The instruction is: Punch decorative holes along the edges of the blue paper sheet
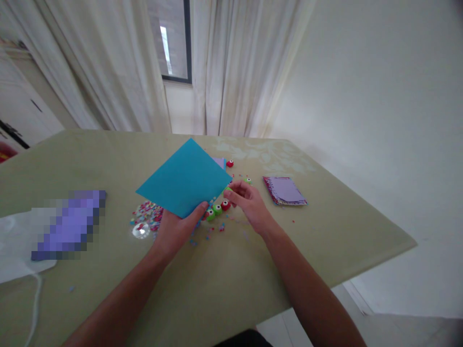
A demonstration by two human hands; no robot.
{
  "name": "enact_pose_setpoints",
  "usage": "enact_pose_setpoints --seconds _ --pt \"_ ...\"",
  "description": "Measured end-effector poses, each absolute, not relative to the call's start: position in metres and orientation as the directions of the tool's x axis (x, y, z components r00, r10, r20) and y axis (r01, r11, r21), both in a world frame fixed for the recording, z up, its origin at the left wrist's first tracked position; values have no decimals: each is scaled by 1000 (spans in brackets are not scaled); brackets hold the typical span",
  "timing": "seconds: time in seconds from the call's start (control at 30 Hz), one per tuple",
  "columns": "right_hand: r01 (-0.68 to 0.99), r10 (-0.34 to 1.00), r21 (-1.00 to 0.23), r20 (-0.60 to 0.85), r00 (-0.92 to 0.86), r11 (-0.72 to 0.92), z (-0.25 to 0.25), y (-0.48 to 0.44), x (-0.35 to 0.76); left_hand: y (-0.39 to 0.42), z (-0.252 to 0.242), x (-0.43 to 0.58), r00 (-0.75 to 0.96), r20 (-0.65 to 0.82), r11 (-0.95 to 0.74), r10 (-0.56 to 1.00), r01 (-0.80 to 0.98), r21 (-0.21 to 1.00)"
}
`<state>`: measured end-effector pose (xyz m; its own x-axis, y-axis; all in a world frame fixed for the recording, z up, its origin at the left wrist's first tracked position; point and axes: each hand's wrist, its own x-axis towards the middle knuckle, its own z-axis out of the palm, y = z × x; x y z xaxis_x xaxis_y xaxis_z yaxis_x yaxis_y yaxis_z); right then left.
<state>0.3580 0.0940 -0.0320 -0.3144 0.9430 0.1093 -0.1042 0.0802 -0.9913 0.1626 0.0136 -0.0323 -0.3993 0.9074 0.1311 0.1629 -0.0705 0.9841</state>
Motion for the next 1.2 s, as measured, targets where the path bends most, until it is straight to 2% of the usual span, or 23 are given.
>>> enact_pose_setpoints --seconds 0.1,0.17,0.23,0.33,0.43,0.5,0.6,0.67,0.8,0.93,1.03,1.1,1.2 --pt "271 932 -911 236 -275 311 -30 106 378 14 -32 162 -362 81 -38 929 122 992" --pt "510 916 -771 243 -319 382 -31 111 388 15 -33 161 -336 55 -14 940 124 992" --pt "645 902 -639 212 -376 419 -34 112 393 16 -34 160 -333 55 -4 941 151 988" --pt "719 892 -543 143 -429 434 -39 111 391 16 -35 159 -336 61 -2 940 173 985" --pt "717 887 -548 108 -448 429 -40 111 389 17 -34 158 -319 47 2 947 153 988" --pt "700 891 -564 170 -422 439 -38 114 392 17 -34 156 -325 47 6 944 162 987" --pt "750 917 -534 295 -267 390 -35 121 404 19 -35 153 -362 75 8 929 224 975" --pt "814 939 -490 288 -188 313 -35 126 413 20 -37 151 -383 68 23 921 229 973" --pt "885 958 -372 166 -234 281 -42 130 420 23 -44 151 -394 -4 48 919 103 994" --pt "909 955 -294 128 -268 295 -47 130 418 23 -46 155 -345 -44 5 938 -111 994" --pt "893 961 -358 150 -234 273 -46 130 417 21 -42 158 -324 -54 -19 944 -218 976" --pt "811 964 -525 195 -179 257 -43 128 414 19 -39 159 -319 -54 -35 946 -269 963" --pt "452 960 -847 233 -156 279 -35 119 403 18 -37 161 -322 -59 -51 945 -321 946"
